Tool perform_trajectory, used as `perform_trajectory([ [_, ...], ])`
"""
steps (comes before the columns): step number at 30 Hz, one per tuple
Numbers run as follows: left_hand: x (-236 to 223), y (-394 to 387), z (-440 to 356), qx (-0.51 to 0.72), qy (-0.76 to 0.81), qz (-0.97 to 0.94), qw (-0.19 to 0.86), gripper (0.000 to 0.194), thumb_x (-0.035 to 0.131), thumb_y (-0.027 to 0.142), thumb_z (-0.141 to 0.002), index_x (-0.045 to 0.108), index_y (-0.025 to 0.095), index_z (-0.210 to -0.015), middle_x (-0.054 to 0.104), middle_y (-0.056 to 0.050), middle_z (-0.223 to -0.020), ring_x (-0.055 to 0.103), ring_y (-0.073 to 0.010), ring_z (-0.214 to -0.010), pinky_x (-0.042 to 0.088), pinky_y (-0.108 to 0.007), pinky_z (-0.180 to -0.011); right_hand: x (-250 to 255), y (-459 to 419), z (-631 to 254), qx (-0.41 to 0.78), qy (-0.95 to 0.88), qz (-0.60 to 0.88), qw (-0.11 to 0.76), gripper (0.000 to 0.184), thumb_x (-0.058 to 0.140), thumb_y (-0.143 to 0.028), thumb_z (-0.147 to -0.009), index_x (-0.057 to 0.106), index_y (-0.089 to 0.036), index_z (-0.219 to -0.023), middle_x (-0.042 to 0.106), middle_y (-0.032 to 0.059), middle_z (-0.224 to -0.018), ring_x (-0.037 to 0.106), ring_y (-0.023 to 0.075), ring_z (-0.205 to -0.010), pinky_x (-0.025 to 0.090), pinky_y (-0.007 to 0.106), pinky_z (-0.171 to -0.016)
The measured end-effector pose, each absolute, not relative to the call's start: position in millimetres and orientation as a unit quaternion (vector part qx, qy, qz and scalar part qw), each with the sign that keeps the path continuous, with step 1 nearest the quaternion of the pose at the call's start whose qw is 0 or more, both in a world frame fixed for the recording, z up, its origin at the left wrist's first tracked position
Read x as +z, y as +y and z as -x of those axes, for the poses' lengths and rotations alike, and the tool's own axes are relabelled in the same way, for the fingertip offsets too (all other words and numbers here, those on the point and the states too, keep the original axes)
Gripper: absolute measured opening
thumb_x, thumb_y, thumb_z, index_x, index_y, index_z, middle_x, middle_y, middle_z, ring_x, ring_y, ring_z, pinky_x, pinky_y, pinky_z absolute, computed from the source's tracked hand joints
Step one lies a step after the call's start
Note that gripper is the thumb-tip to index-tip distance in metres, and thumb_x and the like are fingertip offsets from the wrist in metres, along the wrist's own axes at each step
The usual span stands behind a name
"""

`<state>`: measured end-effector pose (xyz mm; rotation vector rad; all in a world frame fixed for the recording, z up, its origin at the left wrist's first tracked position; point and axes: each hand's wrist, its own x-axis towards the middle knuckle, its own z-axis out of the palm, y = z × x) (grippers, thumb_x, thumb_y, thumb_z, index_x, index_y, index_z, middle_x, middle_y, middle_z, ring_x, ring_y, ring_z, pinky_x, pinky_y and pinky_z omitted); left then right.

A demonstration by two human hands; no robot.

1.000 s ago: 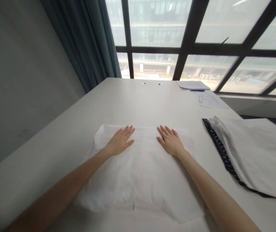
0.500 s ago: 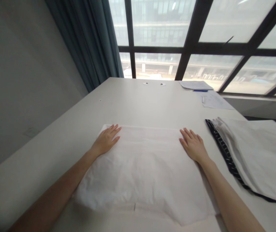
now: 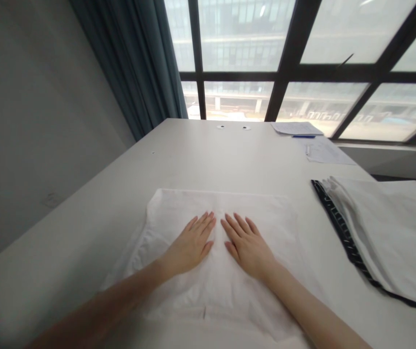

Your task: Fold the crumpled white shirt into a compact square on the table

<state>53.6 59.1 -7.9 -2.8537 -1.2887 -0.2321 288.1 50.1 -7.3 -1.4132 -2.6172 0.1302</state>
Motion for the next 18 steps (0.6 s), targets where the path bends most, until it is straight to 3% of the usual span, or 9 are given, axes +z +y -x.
perform_trajectory([
  [18, -15, 50, 26, -0.045, -0.447, 0.893, 0.033, 0.065, 0.026, 0.053, -0.1, 0.02, 0.016, -0.154, 0.025, -0.01, -0.158, 0.02, -0.0242, -0.147, 0.02, -0.043, -0.117, -16, 31, -337, 0.004, -0.856, 0.513, 0.065, 0.059, 0.033, -0.05, -0.099, 0.019, -0.032, -0.154, 0.03, 0.0006, -0.157, 0.024, 0.0216, -0.145, 0.026, 0.048, -0.115],
])
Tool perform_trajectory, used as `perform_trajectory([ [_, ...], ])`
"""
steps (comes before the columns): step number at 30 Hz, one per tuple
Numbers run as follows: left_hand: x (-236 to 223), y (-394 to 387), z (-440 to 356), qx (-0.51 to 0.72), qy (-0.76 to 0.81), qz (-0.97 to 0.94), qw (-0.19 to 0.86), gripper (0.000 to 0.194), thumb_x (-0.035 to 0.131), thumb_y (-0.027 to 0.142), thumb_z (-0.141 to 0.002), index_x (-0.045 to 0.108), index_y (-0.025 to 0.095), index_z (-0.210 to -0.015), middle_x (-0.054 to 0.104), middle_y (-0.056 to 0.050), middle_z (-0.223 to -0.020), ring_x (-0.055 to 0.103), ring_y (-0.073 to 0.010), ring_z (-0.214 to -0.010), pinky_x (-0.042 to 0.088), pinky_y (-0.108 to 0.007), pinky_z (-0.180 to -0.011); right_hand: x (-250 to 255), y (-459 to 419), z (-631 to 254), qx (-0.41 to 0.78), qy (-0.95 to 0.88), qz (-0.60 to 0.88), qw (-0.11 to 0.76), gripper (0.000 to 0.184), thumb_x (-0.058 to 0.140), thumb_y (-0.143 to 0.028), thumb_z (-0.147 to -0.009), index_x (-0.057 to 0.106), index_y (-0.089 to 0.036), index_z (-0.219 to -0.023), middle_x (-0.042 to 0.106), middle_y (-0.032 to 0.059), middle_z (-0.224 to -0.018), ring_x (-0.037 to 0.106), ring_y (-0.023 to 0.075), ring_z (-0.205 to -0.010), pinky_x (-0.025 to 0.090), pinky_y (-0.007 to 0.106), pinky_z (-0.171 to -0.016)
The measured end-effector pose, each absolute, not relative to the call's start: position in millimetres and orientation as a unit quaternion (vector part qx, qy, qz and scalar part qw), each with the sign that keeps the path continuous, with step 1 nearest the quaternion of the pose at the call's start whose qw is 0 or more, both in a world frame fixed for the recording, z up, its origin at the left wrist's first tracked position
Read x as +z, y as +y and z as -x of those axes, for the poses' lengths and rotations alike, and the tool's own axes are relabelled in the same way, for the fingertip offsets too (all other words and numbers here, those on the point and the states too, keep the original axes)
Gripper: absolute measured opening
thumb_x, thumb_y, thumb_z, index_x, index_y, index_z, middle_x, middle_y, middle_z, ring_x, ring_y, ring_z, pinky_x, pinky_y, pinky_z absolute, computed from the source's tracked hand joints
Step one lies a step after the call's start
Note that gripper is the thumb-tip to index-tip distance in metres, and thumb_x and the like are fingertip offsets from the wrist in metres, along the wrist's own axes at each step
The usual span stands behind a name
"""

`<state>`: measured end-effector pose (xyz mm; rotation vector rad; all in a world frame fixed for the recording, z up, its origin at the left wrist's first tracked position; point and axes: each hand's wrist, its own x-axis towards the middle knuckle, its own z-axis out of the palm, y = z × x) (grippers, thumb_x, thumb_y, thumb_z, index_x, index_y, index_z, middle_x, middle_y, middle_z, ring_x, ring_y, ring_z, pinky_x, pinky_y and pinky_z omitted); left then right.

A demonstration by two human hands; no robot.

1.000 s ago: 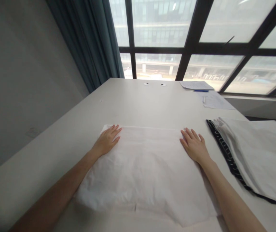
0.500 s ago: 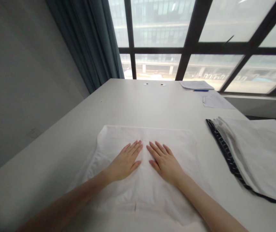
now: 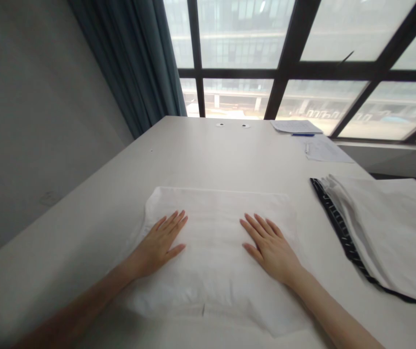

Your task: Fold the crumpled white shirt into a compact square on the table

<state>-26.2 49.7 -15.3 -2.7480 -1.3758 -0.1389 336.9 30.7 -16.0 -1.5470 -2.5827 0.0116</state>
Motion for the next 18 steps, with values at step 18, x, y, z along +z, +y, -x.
perform_trajectory([
  [18, -17, 28, 64, -0.104, -0.493, 0.862, 0.061, 0.054, 0.032, 0.044, -0.1, 0.041, 0.015, -0.145, 0.042, -0.014, -0.149, 0.038, -0.027, -0.139, 0.033, -0.047, -0.113, -24, 18, -372, -0.043, -0.787, 0.601, 0.134, 0.052, 0.033, -0.044, -0.098, 0.045, -0.023, -0.144, 0.048, 0.0086, -0.146, 0.042, 0.0242, -0.136, 0.036, 0.049, -0.109],
])
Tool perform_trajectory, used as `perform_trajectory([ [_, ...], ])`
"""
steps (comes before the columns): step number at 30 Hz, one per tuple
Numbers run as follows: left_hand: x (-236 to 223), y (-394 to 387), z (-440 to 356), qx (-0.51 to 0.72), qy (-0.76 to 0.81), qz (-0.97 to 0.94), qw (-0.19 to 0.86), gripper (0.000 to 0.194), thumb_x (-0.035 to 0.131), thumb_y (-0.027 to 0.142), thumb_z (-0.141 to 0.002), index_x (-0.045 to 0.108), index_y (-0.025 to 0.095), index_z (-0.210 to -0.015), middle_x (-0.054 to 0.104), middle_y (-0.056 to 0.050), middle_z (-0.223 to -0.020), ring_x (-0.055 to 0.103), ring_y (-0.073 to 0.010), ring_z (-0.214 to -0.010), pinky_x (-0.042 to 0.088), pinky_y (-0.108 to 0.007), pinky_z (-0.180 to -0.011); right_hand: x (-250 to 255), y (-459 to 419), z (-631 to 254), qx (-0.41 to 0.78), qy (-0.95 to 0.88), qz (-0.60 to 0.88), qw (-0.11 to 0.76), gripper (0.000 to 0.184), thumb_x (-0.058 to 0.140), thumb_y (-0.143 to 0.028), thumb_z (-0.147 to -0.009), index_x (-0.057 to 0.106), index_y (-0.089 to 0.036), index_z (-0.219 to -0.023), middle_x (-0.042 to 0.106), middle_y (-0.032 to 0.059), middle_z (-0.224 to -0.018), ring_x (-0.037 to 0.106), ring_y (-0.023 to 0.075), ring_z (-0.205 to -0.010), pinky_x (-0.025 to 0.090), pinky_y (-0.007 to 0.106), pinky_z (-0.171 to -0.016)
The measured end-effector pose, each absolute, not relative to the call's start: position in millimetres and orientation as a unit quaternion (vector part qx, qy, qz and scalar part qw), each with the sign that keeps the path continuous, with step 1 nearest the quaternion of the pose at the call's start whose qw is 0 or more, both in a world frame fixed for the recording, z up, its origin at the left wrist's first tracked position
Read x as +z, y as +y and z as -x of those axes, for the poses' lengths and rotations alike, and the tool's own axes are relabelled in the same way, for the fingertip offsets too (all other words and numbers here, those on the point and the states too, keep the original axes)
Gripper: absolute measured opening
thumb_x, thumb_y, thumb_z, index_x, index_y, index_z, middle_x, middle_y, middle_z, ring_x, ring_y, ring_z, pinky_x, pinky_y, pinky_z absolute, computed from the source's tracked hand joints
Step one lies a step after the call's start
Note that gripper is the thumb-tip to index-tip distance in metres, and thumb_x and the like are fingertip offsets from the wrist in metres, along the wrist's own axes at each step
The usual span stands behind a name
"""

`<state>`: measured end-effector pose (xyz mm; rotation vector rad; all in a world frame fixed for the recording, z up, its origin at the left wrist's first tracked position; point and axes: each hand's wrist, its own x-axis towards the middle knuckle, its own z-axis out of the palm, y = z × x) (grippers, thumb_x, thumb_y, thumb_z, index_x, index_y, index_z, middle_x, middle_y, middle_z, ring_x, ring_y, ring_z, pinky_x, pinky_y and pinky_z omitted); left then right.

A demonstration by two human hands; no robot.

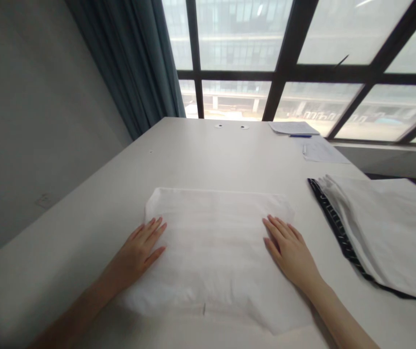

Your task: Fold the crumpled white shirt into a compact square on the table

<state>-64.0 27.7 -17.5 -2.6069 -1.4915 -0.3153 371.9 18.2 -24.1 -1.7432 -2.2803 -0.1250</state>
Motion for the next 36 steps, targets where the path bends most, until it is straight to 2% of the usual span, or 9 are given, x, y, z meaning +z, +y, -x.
perform_trajectory([
  [2, -10, 18, 53, -0.106, -0.466, 0.878, 0.039, 0.048, 0.034, 0.036, -0.1, 0.042, 0.017, -0.144, 0.043, -0.012, -0.149, 0.037, -0.0257, -0.14, 0.032, -0.046, -0.114, -19, 17, -370, -0.042, -0.796, 0.587, 0.145, 0.048, 0.034, -0.04, -0.098, 0.051, -0.023, -0.139, 0.051, 0.0097, -0.143, 0.046, 0.026, -0.133, 0.038, 0.051, -0.108],
  [4, -1, 5, 39, -0.094, -0.416, 0.904, -0.012, 0.049, 0.038, 0.03, -0.1, 0.037, 0.021, -0.147, 0.038, -0.008, -0.153, 0.03, -0.0232, -0.143, 0.03, -0.044, -0.116, -10, 12, -363, -0.014, -0.823, 0.547, 0.151, 0.043, 0.037, -0.035, -0.098, 0.055, -0.025, -0.136, 0.052, 0.0079, -0.143, 0.046, 0.0255, -0.133, 0.041, 0.049, -0.107],
  [7, 13, -12, 18, -0.046, -0.304, 0.945, -0.114, 0.058, 0.048, 0.034, -0.096, 0.029, 0.027, -0.151, 0.026, -0.003, -0.158, 0.022, -0.0229, -0.146, 0.026, -0.043, -0.118, 6, 1, -343, 0.069, -0.873, 0.465, 0.129, 0.042, 0.04, -0.031, -0.099, 0.052, -0.03, -0.138, 0.046, 0.0028, -0.148, 0.04, 0.0222, -0.138, 0.041, 0.043, -0.108],
  [10, 20, -17, 8, -0.011, -0.259, 0.95, -0.176, 0.07, 0.059, 0.041, -0.09, 0.026, 0.031, -0.152, 0.02, -0.002, -0.16, 0.017, -0.0274, -0.147, 0.021, -0.049, -0.119, 14, -8, -322, 0.136, -0.902, 0.401, 0.083, 0.045, 0.042, -0.034, -0.099, 0.044, -0.032, -0.144, 0.038, 0.0007, -0.153, 0.032, 0.022, -0.142, 0.033, 0.047, -0.114],
  [12, 21, -16, 7, -0.005, -0.264, 0.944, -0.196, 0.072, 0.059, 0.041, -0.09, 0.024, 0.031, -0.152, 0.02, -0.002, -0.16, 0.016, -0.0274, -0.147, 0.019, -0.05, -0.119, 13, -10, -314, 0.163, -0.904, 0.389, 0.066, 0.047, 0.042, -0.037, -0.099, 0.04, -0.033, -0.146, 0.035, 0.0006, -0.154, 0.029, 0.0224, -0.143, 0.028, 0.05, -0.116],
  [26, 20, -7, 13, -0.027, -0.255, 0.937, -0.239, 0.062, 0.054, 0.04, -0.094, 0.029, 0.032, -0.15, 0.027, -0.002, -0.158, 0.02, -0.0234, -0.147, 0.017, -0.045, -0.12, 7, -4, -318, 0.208, -0.882, 0.415, 0.083, 0.045, 0.041, -0.038, -0.1, 0.043, -0.034, -0.144, 0.039, 0.0008, -0.152, 0.032, 0.0205, -0.142, 0.027, 0.047, -0.117],
  [36, 22, -7, 12, -0.013, -0.261, 0.937, -0.232, 0.06, 0.054, 0.04, -0.094, 0.031, 0.032, -0.149, 0.025, 0.0, -0.158, 0.02, -0.0223, -0.147, 0.016, -0.044, -0.12, 5, -3, -320, 0.214, -0.881, 0.412, 0.09, 0.044, 0.042, -0.038, -0.1, 0.043, -0.036, -0.144, 0.04, 0.0, -0.152, 0.033, 0.0206, -0.141, 0.026, 0.047, -0.117],
])
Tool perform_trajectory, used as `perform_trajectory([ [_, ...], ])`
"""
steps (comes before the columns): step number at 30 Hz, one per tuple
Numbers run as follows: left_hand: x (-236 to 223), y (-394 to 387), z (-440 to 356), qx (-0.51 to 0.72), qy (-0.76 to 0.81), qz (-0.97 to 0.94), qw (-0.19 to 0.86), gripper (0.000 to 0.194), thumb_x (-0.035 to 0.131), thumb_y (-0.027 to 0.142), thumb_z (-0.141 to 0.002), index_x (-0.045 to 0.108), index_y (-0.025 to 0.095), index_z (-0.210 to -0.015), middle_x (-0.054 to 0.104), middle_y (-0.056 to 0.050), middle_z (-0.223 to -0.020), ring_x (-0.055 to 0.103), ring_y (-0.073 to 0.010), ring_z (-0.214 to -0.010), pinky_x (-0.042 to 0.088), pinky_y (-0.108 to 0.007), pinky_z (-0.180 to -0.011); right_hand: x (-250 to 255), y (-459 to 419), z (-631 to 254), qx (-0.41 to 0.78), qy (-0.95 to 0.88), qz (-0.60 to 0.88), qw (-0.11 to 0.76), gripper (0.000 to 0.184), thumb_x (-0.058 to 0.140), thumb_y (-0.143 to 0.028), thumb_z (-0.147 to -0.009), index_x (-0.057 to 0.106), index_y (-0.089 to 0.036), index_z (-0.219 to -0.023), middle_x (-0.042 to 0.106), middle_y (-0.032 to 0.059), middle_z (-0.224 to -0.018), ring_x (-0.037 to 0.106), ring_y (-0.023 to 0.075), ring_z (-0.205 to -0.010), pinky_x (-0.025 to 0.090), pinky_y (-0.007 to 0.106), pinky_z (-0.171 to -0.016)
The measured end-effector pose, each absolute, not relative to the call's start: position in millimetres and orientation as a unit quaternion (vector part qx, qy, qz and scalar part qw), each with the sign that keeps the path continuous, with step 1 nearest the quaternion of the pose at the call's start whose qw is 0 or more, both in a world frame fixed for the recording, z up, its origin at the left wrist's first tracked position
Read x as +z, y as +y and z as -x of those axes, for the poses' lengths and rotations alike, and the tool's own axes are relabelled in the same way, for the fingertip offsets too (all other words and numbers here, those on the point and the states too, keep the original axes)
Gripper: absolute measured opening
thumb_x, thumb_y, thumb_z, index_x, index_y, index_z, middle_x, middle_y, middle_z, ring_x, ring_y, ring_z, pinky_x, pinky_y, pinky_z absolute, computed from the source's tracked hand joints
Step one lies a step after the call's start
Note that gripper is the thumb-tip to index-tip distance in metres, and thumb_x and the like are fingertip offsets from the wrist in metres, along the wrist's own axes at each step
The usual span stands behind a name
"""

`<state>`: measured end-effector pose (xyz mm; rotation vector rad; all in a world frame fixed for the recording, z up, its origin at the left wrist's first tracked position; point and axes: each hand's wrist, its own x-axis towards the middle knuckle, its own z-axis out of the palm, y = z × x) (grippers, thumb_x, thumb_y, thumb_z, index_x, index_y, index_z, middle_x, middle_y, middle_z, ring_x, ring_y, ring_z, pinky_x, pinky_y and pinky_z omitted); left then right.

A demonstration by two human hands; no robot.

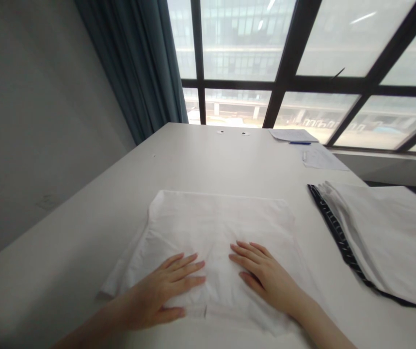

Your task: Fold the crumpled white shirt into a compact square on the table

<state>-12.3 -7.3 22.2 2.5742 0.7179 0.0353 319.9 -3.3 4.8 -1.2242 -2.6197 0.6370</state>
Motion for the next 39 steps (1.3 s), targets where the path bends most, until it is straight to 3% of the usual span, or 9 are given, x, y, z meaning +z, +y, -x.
perform_trajectory([
  [11, 20, -7, 13, 0.044, 0.256, -0.944, 0.202, 0.061, 0.057, 0.038, -0.092, 0.033, 0.032, -0.148, 0.031, -0.001, -0.156, 0.024, -0.0222, -0.145, 0.02, -0.043, -0.119, 6, -3, -319, 0.205, -0.884, 0.406, 0.105, 0.044, 0.042, -0.037, -0.1, 0.044, -0.033, -0.144, 0.043, 0.003, -0.15, 0.036, 0.0218, -0.14, 0.028, 0.048, -0.115],
  [17, 21, -6, 13, 0.038, 0.258, -0.946, 0.193, 0.053, 0.048, 0.043, -0.098, 0.034, 0.034, -0.148, 0.032, 0.001, -0.156, 0.025, -0.0199, -0.145, 0.021, -0.041, -0.119, 7, -3, -318, 0.199, -0.886, 0.409, 0.095, 0.044, 0.039, -0.039, -0.101, 0.043, -0.034, -0.145, 0.041, 0.0019, -0.151, 0.034, 0.0204, -0.141, 0.028, 0.048, -0.116],
  [21, 17, -9, 11, 0.04, 0.284, -0.945, 0.158, 0.048, 0.039, 0.029, -0.102, 0.031, 0.035, -0.149, 0.031, 0.003, -0.156, 0.025, -0.0173, -0.145, 0.022, -0.038, -0.119, 9, -6, -316, 0.177, -0.9, 0.392, 0.064, 0.051, 0.041, -0.048, -0.098, 0.035, -0.037, -0.148, 0.03, 0.0006, -0.157, 0.026, 0.0235, -0.144, 0.024, 0.052, -0.116],
  [24, 14, -14, 10, 0.048, 0.279, -0.951, 0.125, 0.058, 0.05, 0.027, -0.096, 0.029, 0.036, -0.15, 0.025, 0.001, -0.159, 0.023, -0.0228, -0.146, 0.021, -0.045, -0.118, 12, -8, -314, 0.166, -0.915, 0.363, 0.051, 0.059, 0.046, -0.057, -0.093, 0.032, -0.041, -0.148, 0.025, -0.0004, -0.159, 0.018, 0.0278, -0.146, 0.021, 0.057, -0.115],
  [27, 14, -17, 10, 0.053, 0.262, -0.959, 0.098, 0.066, 0.06, 0.033, -0.091, 0.029, 0.041, -0.149, 0.016, 0.0, -0.161, 0.021, -0.029, -0.146, 0.018, -0.05, -0.118, 13, -10, -312, 0.162, -0.924, 0.343, 0.042, 0.067, 0.047, -0.064, -0.089, 0.028, -0.042, -0.149, 0.023, 0.0004, -0.159, 0.013, 0.0309, -0.147, 0.018, 0.061, -0.114],
  [30, 16, -15, 12, 0.053, 0.24, -0.965, 0.095, 0.062, 0.057, 0.046, -0.092, 0.03, 0.044, -0.148, 0.014, 0.0, -0.162, 0.023, -0.0309, -0.145, 0.018, -0.051, -0.117, 12, -12, -314, 0.155, -0.93, 0.33, 0.029, 0.073, 0.048, -0.068, -0.086, 0.026, -0.041, -0.15, 0.019, 0.0021, -0.16, 0.01, 0.0337, -0.147, 0.017, 0.065, -0.112],
  [34, 18, -12, 21, 0.037, 0.221, -0.969, 0.106, 0.06, 0.048, 0.059, -0.092, 0.029, 0.046, -0.147, 0.014, -0.001, -0.162, 0.021, -0.0318, -0.146, 0.016, -0.052, -0.117, 8, -19, -324, 0.14, -0.94, 0.309, 0.036, 0.069, 0.049, -0.065, -0.087, 0.03, -0.042, -0.149, 0.02, 0.0011, -0.16, 0.013, 0.0314, -0.147, 0.016, 0.06, -0.115],
  [39, 17, -19, 46, 0.039, 0.238, -0.964, 0.11, 0.061, 0.051, 0.062, -0.089, 0.034, 0.046, -0.145, 0.015, 0.0, -0.161, 0.022, -0.0307, -0.146, 0.019, -0.05, -0.117, 8, -37, -344, 0.153, -0.933, 0.32, 0.057, 0.063, 0.055, -0.059, -0.087, 0.038, -0.042, -0.145, 0.025, 0.0011, -0.158, 0.022, 0.0297, -0.145, 0.02, 0.056, -0.115],
])
